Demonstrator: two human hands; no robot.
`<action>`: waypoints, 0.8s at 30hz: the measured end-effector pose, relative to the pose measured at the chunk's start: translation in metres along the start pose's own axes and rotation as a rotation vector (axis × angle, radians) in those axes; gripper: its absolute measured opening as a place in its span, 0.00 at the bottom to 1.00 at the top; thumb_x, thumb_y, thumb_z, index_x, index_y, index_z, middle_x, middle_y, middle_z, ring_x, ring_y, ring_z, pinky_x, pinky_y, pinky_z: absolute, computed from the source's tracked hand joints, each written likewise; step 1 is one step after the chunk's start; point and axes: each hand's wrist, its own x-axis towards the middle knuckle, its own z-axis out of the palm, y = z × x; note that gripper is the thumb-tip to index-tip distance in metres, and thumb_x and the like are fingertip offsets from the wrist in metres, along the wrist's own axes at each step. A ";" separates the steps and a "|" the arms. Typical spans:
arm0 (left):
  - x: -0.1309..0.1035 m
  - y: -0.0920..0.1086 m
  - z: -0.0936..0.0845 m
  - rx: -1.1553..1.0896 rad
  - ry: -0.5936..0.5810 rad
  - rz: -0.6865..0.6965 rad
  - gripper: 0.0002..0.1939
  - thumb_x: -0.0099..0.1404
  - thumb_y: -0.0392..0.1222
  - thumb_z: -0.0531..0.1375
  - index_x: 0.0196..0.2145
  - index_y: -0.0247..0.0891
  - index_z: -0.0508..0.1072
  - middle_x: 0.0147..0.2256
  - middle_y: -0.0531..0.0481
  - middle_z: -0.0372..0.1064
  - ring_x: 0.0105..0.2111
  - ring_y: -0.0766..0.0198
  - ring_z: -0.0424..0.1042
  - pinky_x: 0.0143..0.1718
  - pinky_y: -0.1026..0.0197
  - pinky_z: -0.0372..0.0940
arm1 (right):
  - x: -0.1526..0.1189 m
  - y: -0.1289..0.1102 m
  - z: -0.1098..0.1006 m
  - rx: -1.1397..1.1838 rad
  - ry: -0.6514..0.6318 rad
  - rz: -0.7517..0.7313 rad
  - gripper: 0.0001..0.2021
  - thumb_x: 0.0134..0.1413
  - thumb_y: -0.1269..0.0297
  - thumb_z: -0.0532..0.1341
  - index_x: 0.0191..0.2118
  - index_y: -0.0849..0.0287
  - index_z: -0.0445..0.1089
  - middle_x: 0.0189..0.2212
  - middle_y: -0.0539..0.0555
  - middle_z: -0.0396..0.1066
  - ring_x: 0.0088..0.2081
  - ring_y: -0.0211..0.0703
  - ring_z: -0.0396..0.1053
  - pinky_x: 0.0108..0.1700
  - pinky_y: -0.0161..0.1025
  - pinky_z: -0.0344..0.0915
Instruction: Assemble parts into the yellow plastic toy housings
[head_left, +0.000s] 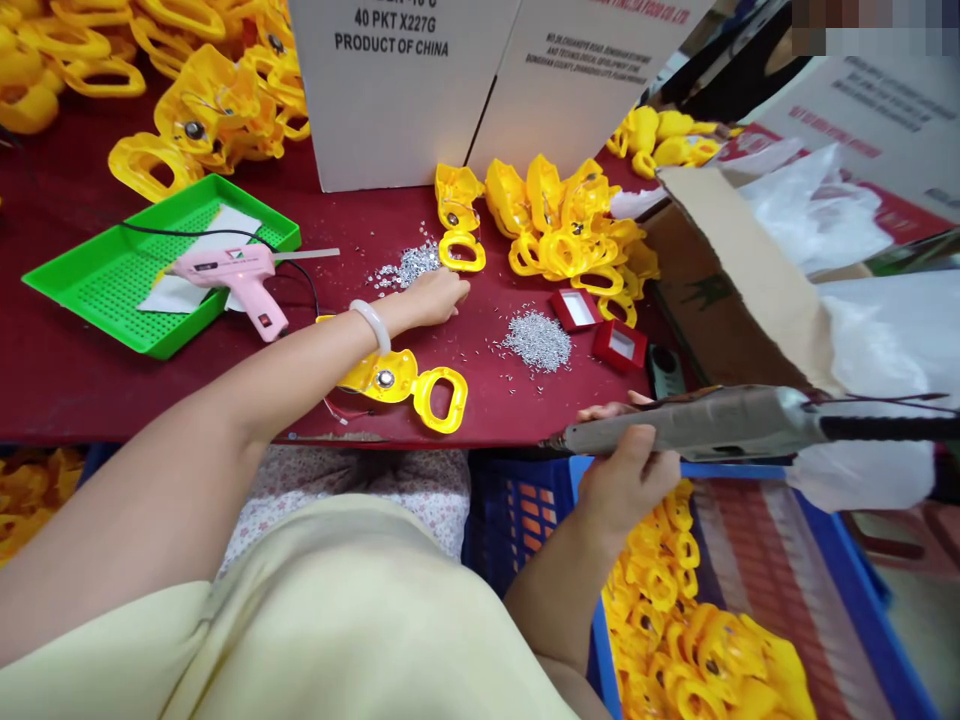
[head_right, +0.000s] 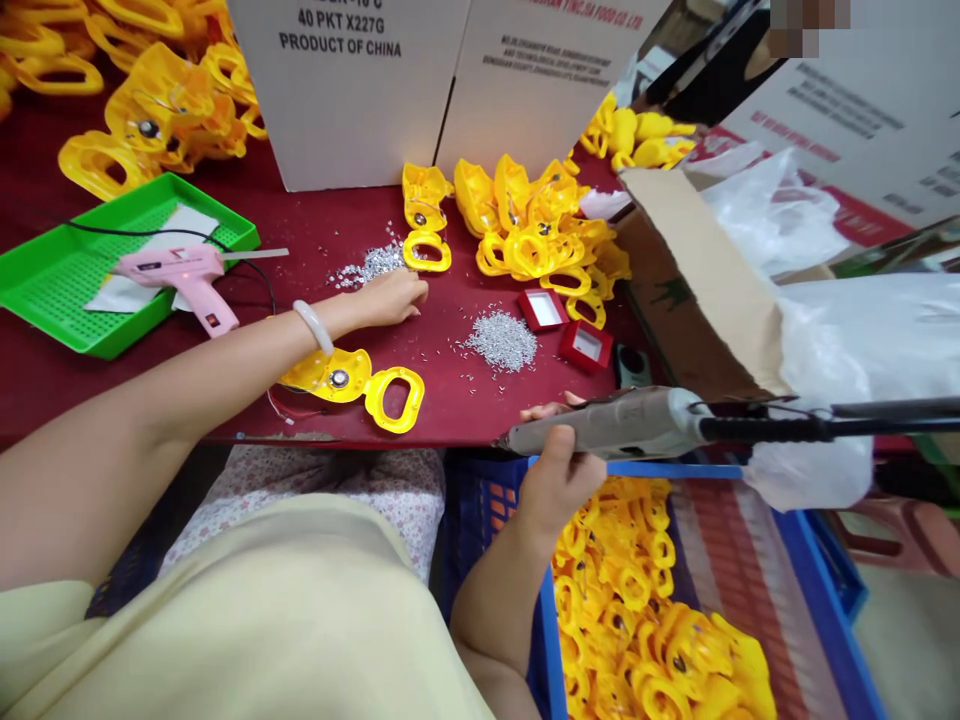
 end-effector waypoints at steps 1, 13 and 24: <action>0.003 0.002 0.003 -0.004 0.000 0.004 0.11 0.62 0.34 0.59 0.42 0.34 0.76 0.40 0.41 0.73 0.40 0.58 0.68 0.37 0.58 0.58 | -0.001 0.000 0.001 0.017 -0.007 0.001 0.11 0.53 0.57 0.55 0.40 0.53 0.68 0.28 0.51 0.68 0.29 0.44 0.71 0.39 0.48 0.73; -0.050 0.033 -0.042 -0.334 0.222 -0.038 0.08 0.61 0.30 0.58 0.36 0.34 0.76 0.33 0.46 0.74 0.34 0.62 0.70 0.38 0.59 0.59 | -0.009 -0.007 0.005 0.162 -0.063 0.032 0.11 0.47 0.64 0.65 0.39 0.54 0.67 0.25 0.45 0.66 0.25 0.37 0.67 0.32 0.40 0.68; -0.214 0.107 -0.013 -1.962 0.091 -0.655 0.10 0.50 0.44 0.71 0.27 0.37 0.76 0.25 0.52 0.72 0.23 0.71 0.63 0.27 0.66 0.58 | -0.049 -0.085 0.048 0.576 -0.290 -0.082 0.06 0.49 0.59 0.59 0.34 0.49 0.69 0.15 0.41 0.48 0.15 0.34 0.49 0.18 0.33 0.52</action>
